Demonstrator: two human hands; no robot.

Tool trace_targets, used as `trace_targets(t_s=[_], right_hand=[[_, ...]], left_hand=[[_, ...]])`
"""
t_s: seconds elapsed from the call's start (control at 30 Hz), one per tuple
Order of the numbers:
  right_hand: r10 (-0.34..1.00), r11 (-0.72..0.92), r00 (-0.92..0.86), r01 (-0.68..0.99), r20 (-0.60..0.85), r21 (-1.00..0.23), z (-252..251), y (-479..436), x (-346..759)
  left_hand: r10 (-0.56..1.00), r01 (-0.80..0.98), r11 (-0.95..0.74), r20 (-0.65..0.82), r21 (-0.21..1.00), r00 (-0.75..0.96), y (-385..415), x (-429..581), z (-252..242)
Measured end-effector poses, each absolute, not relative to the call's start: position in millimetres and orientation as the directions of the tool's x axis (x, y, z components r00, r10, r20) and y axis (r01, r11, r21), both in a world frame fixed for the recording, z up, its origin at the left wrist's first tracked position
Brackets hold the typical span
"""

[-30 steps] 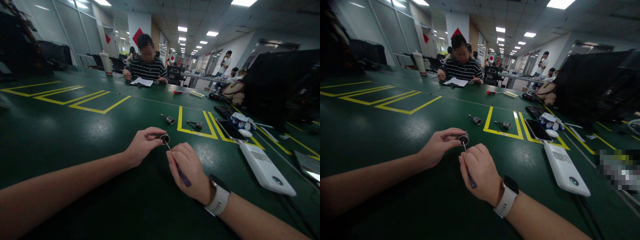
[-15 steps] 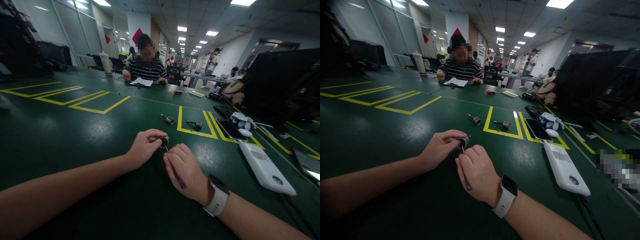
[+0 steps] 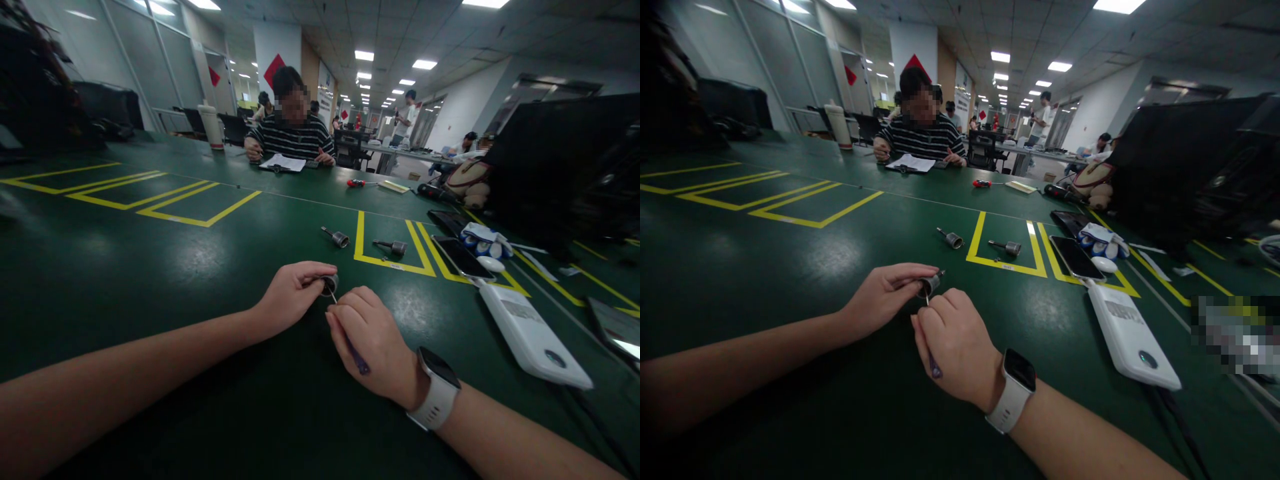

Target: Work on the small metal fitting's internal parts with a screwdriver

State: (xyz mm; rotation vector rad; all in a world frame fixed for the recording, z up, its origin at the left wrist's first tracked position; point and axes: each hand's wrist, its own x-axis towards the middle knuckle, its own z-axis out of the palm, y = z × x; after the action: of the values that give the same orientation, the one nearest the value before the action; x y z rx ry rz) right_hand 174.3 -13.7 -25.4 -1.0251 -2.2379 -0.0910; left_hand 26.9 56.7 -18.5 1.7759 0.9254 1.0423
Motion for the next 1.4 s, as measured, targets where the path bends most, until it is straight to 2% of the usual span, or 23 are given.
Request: trace_targets(t_s=[0.4,0.83,1.0,1.1,1.3,1.4], right_hand=[[0.645,0.697,-0.457,0.680,0.612,-0.228,-26.0,-14.2,176.3],[0.658,0.686,-0.421,0.677,0.625,-0.267,-25.1,-16.6,176.0],[0.681,0.673,-0.378,0.660,0.627,-0.333,-26.6,-14.3,177.6],[0.689,0.676,-0.349,0.625,0.635,-0.389,-25.1,-14.2,180.5],[0.700,0.671,-0.303,0.589,0.647,-0.451,-13.0,-16.6,188.2],[0.738,0.637,-0.278,0.589,0.616,-0.497,-7.8,-20.1,193.1]], left_hand=[[0.858,0.195,-0.434,0.338,0.879,0.388,57.7,26.7,-22.2],[0.885,0.125,-0.357,0.293,0.925,0.361,53.7,28.4,-19.5],[0.852,0.071,-0.287,0.220,0.955,0.476,56.9,27.2,-23.8],[0.784,0.065,-0.347,0.251,0.936,0.568,60.0,25.3,-28.8],[0.791,0.202,-0.415,0.242,0.887,0.562,63.8,20.9,-28.3],[0.771,0.296,-0.517,0.286,0.803,0.570,65.3,17.8,-25.2]])
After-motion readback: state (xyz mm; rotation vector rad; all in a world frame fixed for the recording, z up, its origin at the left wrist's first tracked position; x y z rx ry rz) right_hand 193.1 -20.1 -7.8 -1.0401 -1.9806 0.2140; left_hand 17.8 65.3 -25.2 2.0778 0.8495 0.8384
